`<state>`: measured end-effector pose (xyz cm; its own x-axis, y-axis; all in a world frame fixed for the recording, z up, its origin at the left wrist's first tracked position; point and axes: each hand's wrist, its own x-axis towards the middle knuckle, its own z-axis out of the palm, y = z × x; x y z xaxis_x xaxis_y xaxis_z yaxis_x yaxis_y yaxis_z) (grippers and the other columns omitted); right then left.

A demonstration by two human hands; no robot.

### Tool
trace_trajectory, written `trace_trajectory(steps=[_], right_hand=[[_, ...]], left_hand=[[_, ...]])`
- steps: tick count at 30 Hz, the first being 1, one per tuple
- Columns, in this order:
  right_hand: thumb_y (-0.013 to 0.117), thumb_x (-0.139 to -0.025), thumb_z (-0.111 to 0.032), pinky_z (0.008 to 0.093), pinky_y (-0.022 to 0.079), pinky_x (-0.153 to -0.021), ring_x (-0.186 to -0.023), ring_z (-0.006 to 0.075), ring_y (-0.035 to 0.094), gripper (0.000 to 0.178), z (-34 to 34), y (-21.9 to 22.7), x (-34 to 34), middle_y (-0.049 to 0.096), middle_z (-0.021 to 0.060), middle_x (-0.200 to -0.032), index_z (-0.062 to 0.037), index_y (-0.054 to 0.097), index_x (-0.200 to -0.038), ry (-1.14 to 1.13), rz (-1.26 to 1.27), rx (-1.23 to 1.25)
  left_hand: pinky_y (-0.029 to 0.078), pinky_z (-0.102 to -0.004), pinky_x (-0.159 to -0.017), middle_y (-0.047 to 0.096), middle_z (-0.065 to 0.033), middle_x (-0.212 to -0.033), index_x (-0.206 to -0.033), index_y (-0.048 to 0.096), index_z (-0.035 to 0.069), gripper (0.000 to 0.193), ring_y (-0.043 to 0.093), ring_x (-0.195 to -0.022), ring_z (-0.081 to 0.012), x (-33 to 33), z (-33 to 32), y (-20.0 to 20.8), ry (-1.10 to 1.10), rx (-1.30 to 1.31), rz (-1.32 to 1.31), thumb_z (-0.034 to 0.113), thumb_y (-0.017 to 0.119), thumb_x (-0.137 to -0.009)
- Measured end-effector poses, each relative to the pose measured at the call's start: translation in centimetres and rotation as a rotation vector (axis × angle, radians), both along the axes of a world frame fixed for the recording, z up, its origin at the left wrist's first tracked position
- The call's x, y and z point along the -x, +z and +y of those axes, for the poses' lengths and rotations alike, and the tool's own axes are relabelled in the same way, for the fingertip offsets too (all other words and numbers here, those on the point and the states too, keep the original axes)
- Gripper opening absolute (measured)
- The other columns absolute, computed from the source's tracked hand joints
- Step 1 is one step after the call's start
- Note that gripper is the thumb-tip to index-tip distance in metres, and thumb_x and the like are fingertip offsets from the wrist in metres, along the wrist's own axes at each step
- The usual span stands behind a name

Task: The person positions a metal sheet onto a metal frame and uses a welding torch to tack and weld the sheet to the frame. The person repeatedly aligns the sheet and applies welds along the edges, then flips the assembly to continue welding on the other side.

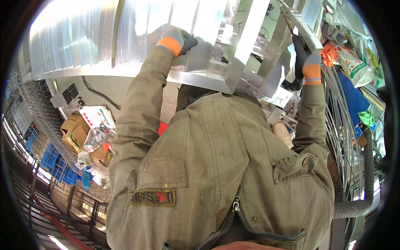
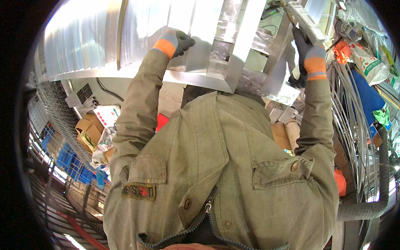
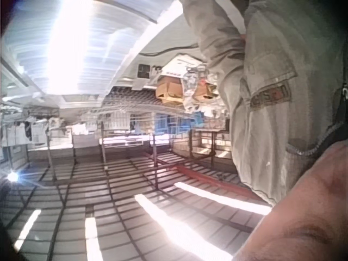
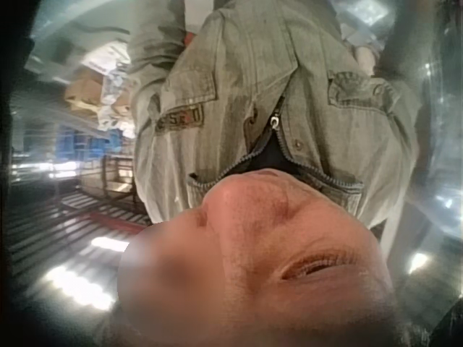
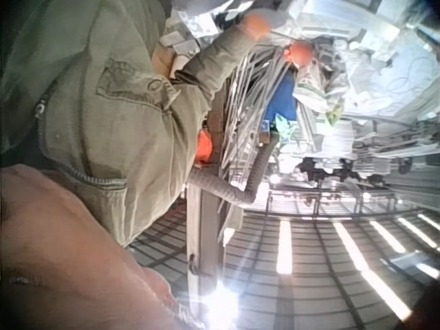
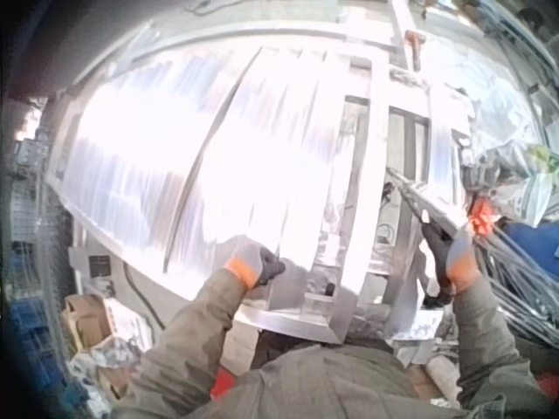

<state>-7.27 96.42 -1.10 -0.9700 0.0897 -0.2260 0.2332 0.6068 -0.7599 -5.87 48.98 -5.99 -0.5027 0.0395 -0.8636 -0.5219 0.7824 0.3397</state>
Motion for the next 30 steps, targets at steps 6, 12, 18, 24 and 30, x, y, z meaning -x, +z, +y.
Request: trace_trajectory(steps=[6, 12, 18, 24, 30], right_hand=[[0.083, -0.1, -0.008, 0.0315, 0.058, -0.082, -0.092, 0.0138, 0.072, 0.029, 3.6, 8.4, -1.8, 0.078, 0.0071, -0.105, 0.0022, 0.078, -0.127, 0.314, 0.183, -0.133], [0.087, -0.096, -0.012, 0.0332, 0.06, -0.085, -0.094, 0.015, 0.075, 0.036, 0.7, 13.9, -3.5, 0.082, 0.0089, -0.11, -0.0013, 0.078, -0.13, 0.456, 0.023, -0.046], [0.084, -0.095, -0.009, 0.0342, 0.064, -0.087, -0.097, 0.0212, 0.081, 0.032, -5.9, 14.4, -4.0, 0.083, 0.0126, -0.109, -0.0019, 0.079, -0.126, 0.828, 0.013, 0.118], [0.083, -0.096, -0.02, 0.0386, 0.062, -0.077, -0.086, 0.0319, 0.079, 0.024, -9.5, 9.2, -4.4, 0.082, 0.0129, -0.097, -0.0082, 0.081, -0.117, 0.985, -0.023, 0.197], [0.082, -0.098, -0.027, 0.039, 0.061, -0.08, -0.091, 0.0255, 0.079, 0.027, -9.7, 2.0, -6.9, 0.082, 0.0081, -0.102, -0.0121, 0.079, -0.12, 0.985, -0.166, 0.314]], left_hand=[[0.058, -0.0351, -0.065, 0.078, -0.0054, -0.084, -0.11, 0.083, 0.003, 0.041, 0.07, -0.067, -0.0164, 0.5, 0.5, 0.5, -0.032, 0.006, 0.02, 0.042, 0.084, -0.096], [0.059, -0.0378, -0.067, 0.079, -0.0055, -0.085, -0.106, 0.085, 0.006, 0.037, 0.072, -0.071, -0.0166, 0.0, 0.4, 0.9, -0.028, 0.035, 0.048, 0.042, 0.084, -0.096], [0.058, -0.0382, -0.064, 0.079, -0.006, -0.084, -0.107, 0.084, 0.006, 0.038, 0.072, -0.068, -0.0168, 0.0, 0.0, 0.0, -0.124, 0.032, 0.126, 0.043, 0.083, -0.097], [0.056, -0.036, -0.059, 0.079, -0.0049, -0.082, -0.106, 0.083, 0.004, 0.04, 0.071, -0.065, -0.0165, 0.1, -0.1, -0.1, -0.135, -0.002, 0.098, 0.043, 0.082, -0.097], [0.056, -0.0343, -0.057, 0.078, -0.0048, -0.08, -0.106, 0.082, 0.004, 0.041, 0.07, -0.063, -0.0162, -0.1, 0.2, 0.4, -0.116, 0.02, 0.109, 0.044, 0.081, -0.097]])
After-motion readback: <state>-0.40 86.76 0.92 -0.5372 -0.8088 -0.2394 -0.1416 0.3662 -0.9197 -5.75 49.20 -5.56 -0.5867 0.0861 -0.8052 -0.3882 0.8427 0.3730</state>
